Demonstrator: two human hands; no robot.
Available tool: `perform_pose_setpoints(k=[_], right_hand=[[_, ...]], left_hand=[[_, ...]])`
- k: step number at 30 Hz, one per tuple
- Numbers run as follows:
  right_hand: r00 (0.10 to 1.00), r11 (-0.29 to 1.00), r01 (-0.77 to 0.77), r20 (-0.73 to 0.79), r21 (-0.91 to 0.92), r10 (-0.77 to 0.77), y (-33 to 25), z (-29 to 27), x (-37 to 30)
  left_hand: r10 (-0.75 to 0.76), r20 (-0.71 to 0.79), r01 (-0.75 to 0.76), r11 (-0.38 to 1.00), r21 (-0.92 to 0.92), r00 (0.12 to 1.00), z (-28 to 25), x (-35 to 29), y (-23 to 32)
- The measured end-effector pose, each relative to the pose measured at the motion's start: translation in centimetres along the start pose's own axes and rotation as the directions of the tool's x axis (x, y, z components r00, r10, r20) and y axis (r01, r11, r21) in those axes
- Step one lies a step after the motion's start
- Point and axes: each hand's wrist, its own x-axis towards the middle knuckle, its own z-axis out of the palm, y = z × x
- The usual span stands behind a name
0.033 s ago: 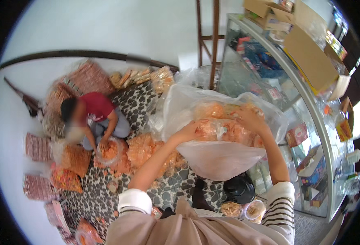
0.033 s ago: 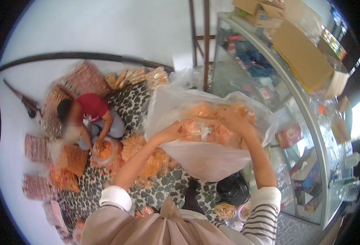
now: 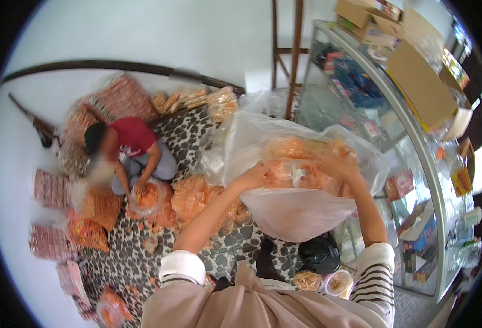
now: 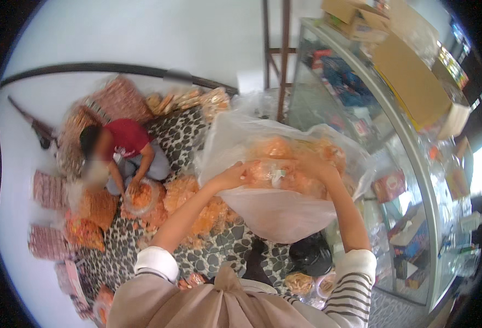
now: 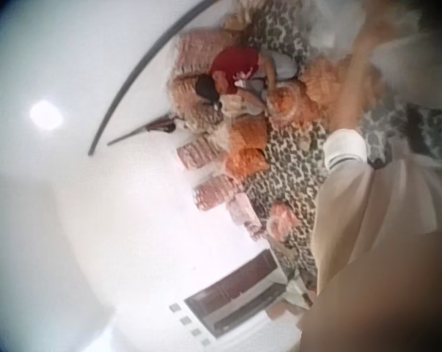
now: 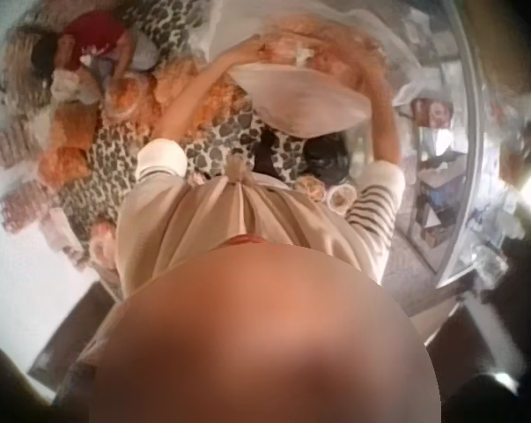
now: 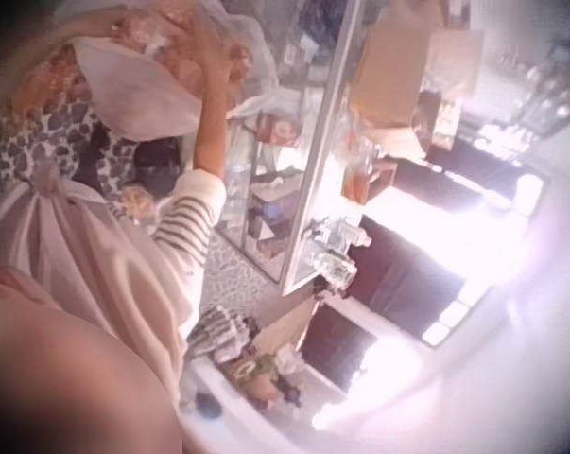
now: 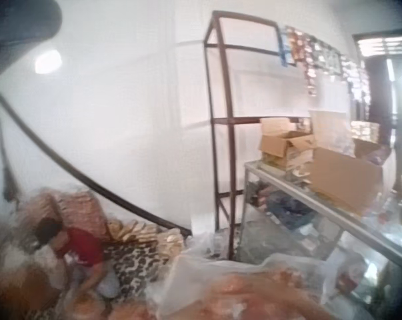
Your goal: The person sits on the floor and portions orange snack chips from a large bag into smaller clear plastic bags. They use a blue utility knife to cut the chips and seal the bags, placing the finished packages on the floor.
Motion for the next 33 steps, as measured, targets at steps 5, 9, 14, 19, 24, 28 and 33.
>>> perform_pose_setpoints(k=[5, 9, 14, 19, 24, 28, 33], right_hand=[[0.995, 0.982, 0.044, -0.076, -0.183, -0.059, -11.1, -4.0, 3.2], [0.815, 0.881, 0.439, -0.334, -0.177, -0.473, -25.8, -3.7, 5.5], [0.47, 0.461, 0.882, -0.152, 0.094, -0.869, -45.1, 14.3, 4.3], [0.183, 0.426, 0.793, 0.496, 0.437, -0.849, -49.7, 38.7, -2.3], [0.26, 0.722, 0.623, 0.791, 0.301, -0.554, -45.6, 53.3, -1.3], [0.186, 0.833, 0.501, 0.91, 0.237, -0.37, -47.1, 57.6, -1.3], [0.073, 0.633, 0.731, 0.893, 0.255, -0.444, -57.8, 60.1, -5.2]], left_hand=[[0.249, -0.554, -0.294, 0.956, 0.009, 0.794, -4.4, -8.8, 0.2], [-0.083, -0.863, -0.282, 0.926, -0.252, 0.498, -6.0, -21.2, -2.5], [-0.557, -0.831, -0.269, 0.8, -0.537, 0.003, 5.5, -41.6, -10.6], [-0.736, -0.364, -0.359, 0.623, -0.695, -0.571, 29.8, -58.9, -11.7], [-0.328, 0.138, -0.274, 0.419, -0.866, -0.935, 49.6, -65.3, -4.9], [-0.207, 0.352, -0.407, 0.399, -0.822, -0.913, 56.7, -62.5, -1.1], [-0.324, 0.632, -0.654, 0.644, -0.398, -0.704, 57.9, -59.3, -1.9]])
